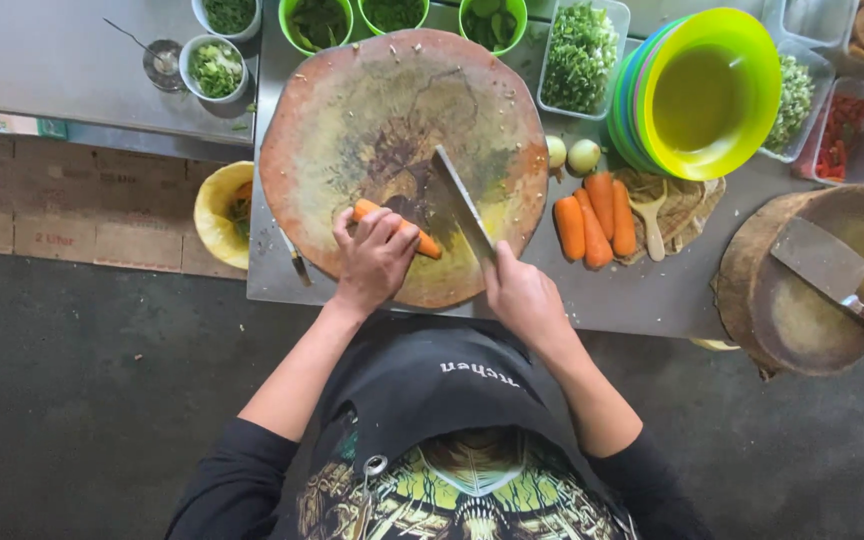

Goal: The person peels and slices carrots on a wooden cutting board using a peeler and a cleaver. The sliced carrots are transferred into a small green cup. The workspace includes multiple containers of prepped vegetables and bowls.

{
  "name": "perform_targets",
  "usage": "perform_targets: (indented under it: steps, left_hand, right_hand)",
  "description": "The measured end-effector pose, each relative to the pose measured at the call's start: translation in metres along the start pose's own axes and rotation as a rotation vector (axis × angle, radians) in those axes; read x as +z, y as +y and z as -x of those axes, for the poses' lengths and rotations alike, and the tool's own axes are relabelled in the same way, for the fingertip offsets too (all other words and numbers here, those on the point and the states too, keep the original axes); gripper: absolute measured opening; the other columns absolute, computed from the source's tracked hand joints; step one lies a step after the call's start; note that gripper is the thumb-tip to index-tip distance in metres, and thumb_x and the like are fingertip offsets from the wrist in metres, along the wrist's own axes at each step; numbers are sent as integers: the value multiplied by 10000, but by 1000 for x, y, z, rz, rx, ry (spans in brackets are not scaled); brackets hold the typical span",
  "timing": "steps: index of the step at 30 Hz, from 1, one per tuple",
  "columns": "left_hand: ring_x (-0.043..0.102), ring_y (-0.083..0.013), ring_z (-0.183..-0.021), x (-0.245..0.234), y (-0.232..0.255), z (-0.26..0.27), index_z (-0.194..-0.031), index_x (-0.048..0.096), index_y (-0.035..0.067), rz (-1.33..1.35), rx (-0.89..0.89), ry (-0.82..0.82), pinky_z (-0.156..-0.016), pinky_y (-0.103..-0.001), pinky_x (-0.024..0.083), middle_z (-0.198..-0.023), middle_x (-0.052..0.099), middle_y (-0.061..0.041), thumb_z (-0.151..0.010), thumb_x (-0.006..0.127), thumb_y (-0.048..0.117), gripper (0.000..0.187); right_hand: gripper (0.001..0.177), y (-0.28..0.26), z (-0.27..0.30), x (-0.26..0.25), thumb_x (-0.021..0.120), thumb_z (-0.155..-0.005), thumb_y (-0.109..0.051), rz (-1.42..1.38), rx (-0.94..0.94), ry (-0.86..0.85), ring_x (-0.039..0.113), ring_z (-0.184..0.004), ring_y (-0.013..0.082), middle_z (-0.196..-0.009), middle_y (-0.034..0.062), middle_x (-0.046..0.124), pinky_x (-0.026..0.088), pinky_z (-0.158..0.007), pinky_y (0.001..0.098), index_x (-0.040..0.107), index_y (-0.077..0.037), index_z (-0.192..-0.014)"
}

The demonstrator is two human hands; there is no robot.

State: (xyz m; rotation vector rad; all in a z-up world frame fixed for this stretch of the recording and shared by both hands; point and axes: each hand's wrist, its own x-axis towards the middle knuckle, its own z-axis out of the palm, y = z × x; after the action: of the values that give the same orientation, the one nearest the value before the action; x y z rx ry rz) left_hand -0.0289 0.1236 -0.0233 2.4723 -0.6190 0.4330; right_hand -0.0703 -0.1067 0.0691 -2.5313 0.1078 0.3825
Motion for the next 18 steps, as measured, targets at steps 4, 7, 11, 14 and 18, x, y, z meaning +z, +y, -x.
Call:
perform_targets:
  steps: [4,7,11,14,18]
  left_hand:
    - [513,-194,-1258,-1,5,3,-1109,710,218,-54,16,-11,-1113,-569,252,-1160,587,-12,-960,749,272,163]
    - [507,-197,-1232,-1,5,3,-1122,719,233,-81,2,-20,-1093,-564,254,-1141,584,-12,-936,753,275,193]
    - [509,-191,-1227,1,4,5,-1107,716,241,-96,-16,-28,-1093,-564,262,-1136,587,6,-922,758,276,193]
    - [511,-192,-1231,4,0,8,-1101,710,246,-82,4,-11,-1094,-560,268,-1152,593,14,-919,758,285,193]
    - [512,-186,-1215,1,1,7,-1085,704,247,-47,-6,6,-1086,-559,279,-1131,589,20,-925,758,276,171]
  right_hand:
    - [175,-32,19,-18,544,-1007,-238,147,-62,-63,652,-697,483,-710,244,666,498,-647,612,527,-67,-1039]
    - [161,-40,30,-19,541,-988,-222,118,-149,-82,665,-681,461,-673,225,658,501,-611,606,523,-66,-1021]
    - [180,-36,26,-4,520,-1020,-234,143,-169,-83,673,-674,453,-680,223,658,516,-590,587,505,-56,-1005]
    - [189,-26,11,21,526,-1012,-238,182,-70,-148,667,-682,476,-686,244,666,503,-619,610,507,-51,-1033]
    - [181,-17,-5,29,527,-1024,-234,83,-115,-82,658,-701,490,-730,250,674,499,-626,610,516,-54,-1043]
